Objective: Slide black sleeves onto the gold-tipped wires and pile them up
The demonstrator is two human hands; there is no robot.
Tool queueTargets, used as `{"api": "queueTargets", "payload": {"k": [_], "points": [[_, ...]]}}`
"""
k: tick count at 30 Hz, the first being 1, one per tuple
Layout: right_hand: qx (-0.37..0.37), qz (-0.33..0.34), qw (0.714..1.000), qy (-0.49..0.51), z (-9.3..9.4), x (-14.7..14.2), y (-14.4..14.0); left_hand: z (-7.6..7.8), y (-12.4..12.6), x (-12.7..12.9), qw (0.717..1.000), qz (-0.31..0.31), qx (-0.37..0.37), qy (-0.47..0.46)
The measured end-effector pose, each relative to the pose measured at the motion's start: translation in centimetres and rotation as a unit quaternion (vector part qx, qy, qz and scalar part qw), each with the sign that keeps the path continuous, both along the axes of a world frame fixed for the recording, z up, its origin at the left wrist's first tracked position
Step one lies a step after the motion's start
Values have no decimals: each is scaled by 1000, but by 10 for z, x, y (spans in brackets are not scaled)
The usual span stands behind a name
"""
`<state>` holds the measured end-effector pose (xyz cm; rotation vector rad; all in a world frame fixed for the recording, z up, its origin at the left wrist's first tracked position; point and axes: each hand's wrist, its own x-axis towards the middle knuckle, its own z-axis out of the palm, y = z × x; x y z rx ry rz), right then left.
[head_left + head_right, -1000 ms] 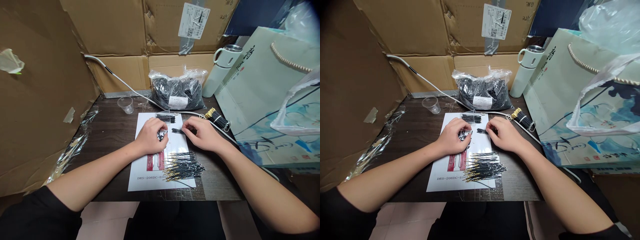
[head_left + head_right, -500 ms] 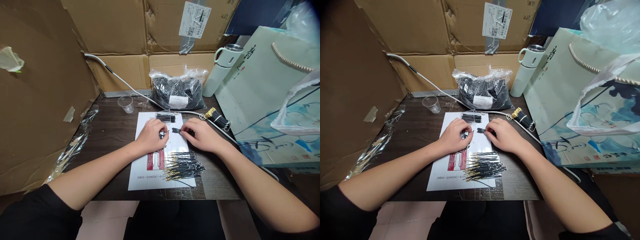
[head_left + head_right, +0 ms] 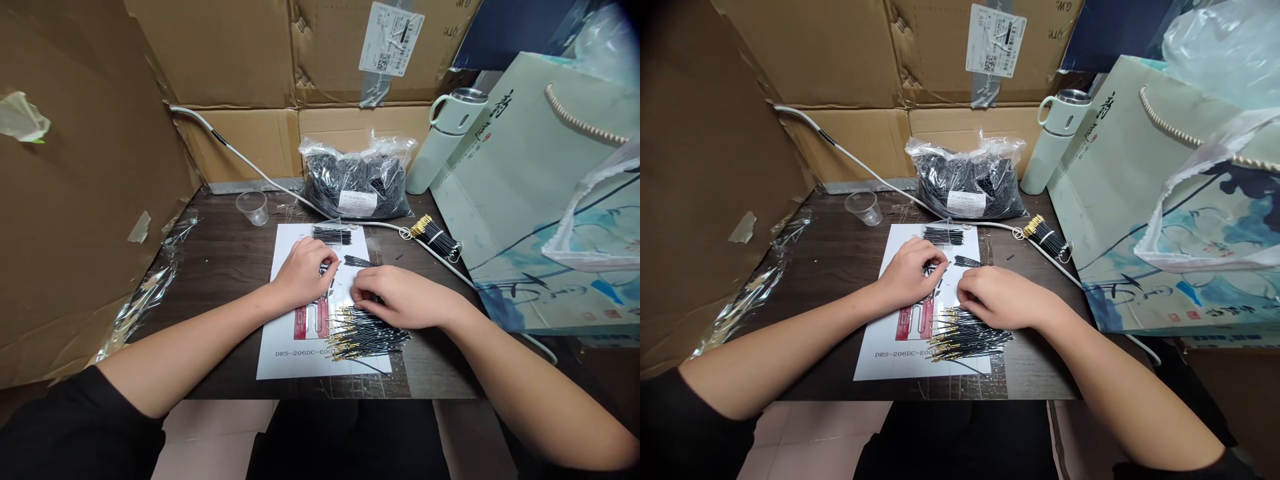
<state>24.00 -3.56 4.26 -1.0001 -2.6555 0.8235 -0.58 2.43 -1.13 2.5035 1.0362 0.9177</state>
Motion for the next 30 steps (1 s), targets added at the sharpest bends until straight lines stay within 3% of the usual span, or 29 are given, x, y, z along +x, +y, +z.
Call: {"api": "queueTargets", "payload": {"k": [6,12,17,25,30], "points": [[13,-2,999,-35,3,-3,-6,9,-7,3,997,-6,-2,-80],[23,-5,996,-84,6,-7,-9,12,-12,7,977,-6,-126,-172],[27,-16,995,-97,8,-8,-10,7,-7,7,966,-5,-166,-200],[45,-56,993,94,10,4,0,6,-4,6,965,-15,-159,-210],[114,-141,969,167,6,11,7,6,-3,6,960,-14,-173,-221]]}}
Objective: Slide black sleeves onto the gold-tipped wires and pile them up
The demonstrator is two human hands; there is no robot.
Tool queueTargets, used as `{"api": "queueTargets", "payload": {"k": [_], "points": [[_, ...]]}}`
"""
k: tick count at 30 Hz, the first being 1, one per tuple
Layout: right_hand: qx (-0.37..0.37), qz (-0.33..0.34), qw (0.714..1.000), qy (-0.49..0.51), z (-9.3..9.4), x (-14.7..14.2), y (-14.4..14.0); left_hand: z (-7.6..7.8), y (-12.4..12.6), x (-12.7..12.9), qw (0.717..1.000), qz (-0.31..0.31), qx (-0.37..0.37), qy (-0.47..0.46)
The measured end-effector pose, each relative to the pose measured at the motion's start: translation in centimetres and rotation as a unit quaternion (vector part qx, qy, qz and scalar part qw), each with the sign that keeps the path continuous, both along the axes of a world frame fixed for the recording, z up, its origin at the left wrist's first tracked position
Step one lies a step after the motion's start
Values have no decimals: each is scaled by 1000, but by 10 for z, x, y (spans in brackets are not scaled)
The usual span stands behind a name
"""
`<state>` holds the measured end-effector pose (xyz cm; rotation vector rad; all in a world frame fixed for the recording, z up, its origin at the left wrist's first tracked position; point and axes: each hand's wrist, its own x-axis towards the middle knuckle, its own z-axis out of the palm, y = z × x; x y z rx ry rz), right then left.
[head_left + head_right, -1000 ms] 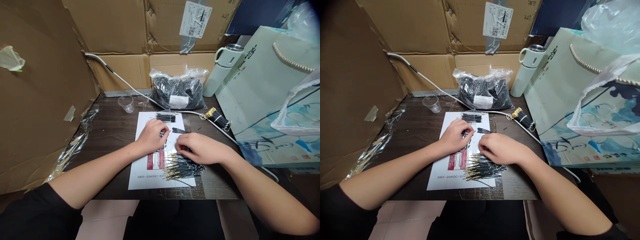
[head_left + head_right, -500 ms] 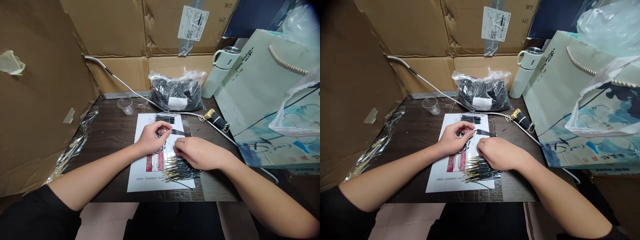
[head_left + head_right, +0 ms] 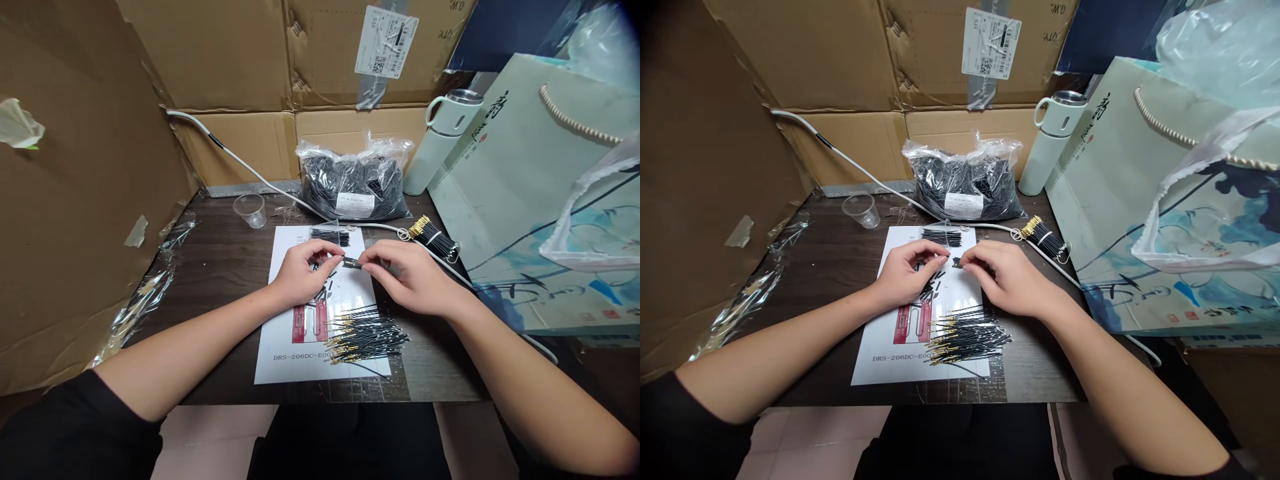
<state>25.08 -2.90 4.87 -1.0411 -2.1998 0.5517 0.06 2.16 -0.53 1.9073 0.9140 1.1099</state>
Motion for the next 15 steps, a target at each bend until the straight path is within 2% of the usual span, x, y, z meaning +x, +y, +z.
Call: {"api": "queueTargets", "payload": {"k": [4,15], "points": [[27,-42,999,7,-4,0,4,1,0,0,1000,-10,15,2],[20,-25,999,-10,-7,-2,4,6,-3,0,998,-21,62,18]]}}
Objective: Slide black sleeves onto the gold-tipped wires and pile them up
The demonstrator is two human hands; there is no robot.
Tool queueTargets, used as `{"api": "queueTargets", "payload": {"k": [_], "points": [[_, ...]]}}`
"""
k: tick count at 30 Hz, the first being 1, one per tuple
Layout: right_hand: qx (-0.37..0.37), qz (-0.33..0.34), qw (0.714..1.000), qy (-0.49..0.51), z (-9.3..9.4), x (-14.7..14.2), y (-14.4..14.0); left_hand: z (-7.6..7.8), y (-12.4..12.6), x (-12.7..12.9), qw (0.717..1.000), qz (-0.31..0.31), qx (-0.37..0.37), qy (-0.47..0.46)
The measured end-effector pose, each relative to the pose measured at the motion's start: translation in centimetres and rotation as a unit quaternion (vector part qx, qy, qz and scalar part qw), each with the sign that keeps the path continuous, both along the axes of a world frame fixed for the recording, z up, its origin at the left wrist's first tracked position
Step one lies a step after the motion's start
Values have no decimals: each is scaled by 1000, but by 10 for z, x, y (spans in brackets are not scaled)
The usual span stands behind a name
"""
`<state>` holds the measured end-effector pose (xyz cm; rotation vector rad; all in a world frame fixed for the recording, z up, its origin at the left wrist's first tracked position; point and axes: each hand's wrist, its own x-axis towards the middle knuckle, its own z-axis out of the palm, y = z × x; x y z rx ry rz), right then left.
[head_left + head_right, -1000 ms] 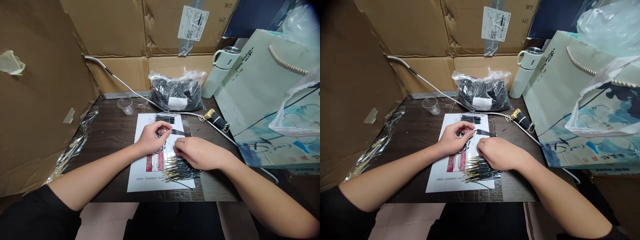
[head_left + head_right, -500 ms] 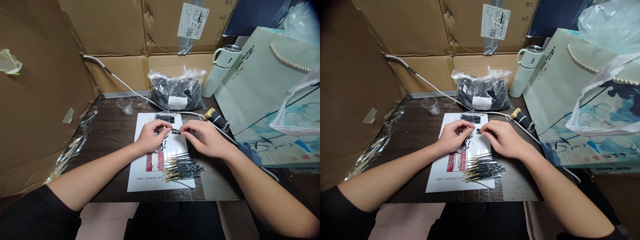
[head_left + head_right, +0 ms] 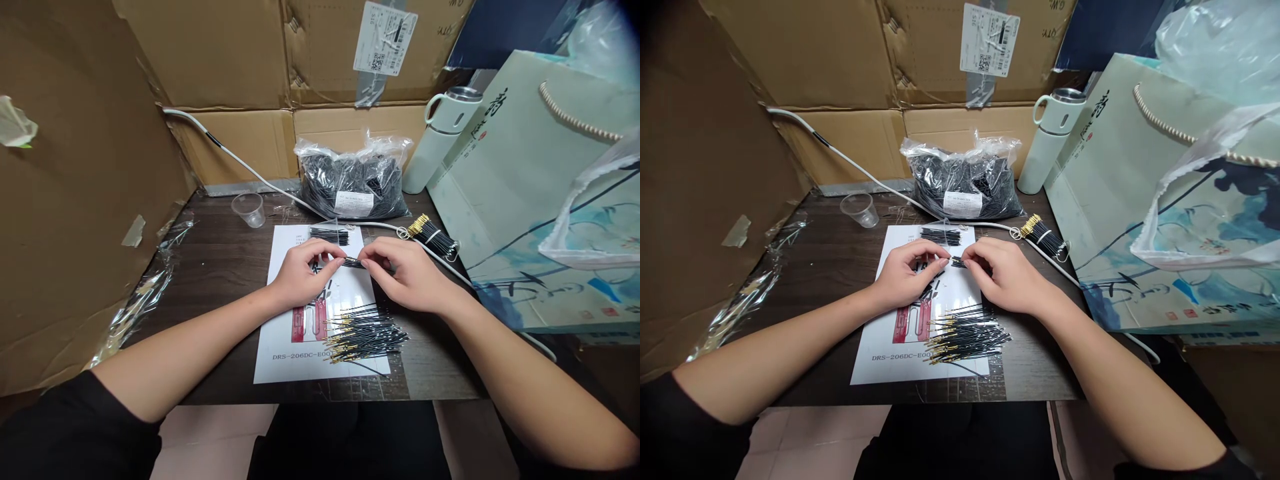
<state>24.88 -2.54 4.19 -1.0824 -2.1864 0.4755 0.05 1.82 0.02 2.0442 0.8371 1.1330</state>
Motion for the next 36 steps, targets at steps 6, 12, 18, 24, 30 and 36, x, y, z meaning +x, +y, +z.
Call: {"api": "queueTargets", "payload": {"k": [6,12,18,24,30,36], "points": [[6,-2,1000,-3,0,1,0,0,0,0,1000,-12,24,4],[14,-4,1000,13,-1,-1,0,2,-1,0,999,-21,45,9],[12,-2,999,35,-4,-4,0,4,-4,0,998,-38,54,21],[8,4,999,41,-6,-6,-1,4,-4,0,997,-42,54,19],[8,4,999,47,-7,-6,0,3,-3,0,997,-44,68,16],[2,-13,998,57,-6,-7,1,1,-4,0,998,-24,57,21]]}}
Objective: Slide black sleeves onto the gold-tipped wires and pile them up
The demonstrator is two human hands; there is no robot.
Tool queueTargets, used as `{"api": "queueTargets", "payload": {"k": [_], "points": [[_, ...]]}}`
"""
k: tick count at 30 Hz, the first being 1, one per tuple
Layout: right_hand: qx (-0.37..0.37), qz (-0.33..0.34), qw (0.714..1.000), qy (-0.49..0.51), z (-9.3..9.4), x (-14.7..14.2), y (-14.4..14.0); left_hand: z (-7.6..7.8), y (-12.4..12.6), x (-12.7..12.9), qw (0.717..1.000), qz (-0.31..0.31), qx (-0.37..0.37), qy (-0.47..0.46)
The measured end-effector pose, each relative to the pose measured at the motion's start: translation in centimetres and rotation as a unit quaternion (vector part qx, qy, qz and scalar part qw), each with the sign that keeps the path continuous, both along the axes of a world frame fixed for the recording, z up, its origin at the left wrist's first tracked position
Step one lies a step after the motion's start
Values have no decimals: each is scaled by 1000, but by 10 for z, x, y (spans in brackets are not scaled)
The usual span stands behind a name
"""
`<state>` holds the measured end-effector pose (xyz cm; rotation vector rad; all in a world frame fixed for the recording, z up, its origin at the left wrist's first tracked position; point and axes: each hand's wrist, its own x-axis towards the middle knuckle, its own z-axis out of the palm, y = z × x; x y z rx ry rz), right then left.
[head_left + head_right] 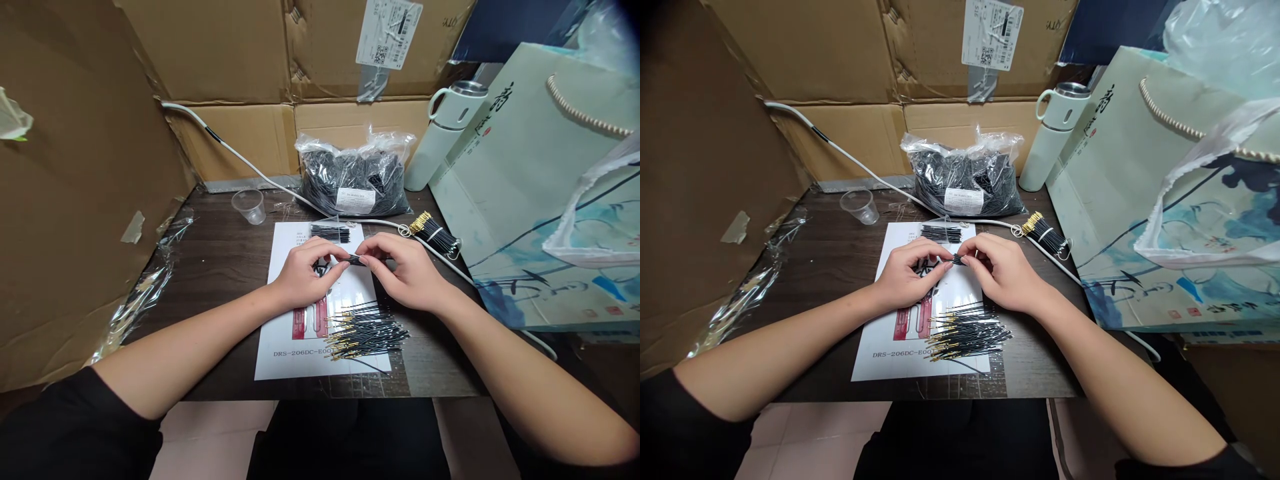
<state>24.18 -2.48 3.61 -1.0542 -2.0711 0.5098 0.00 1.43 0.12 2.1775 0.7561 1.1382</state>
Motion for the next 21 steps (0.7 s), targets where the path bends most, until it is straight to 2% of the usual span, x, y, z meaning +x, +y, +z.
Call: {"api": "queueTargets", "payload": {"k": [21], "points": [[-8,-3,1000,-2,-3,-1,-1,0,0,0,1000,0,-4,3]]}}
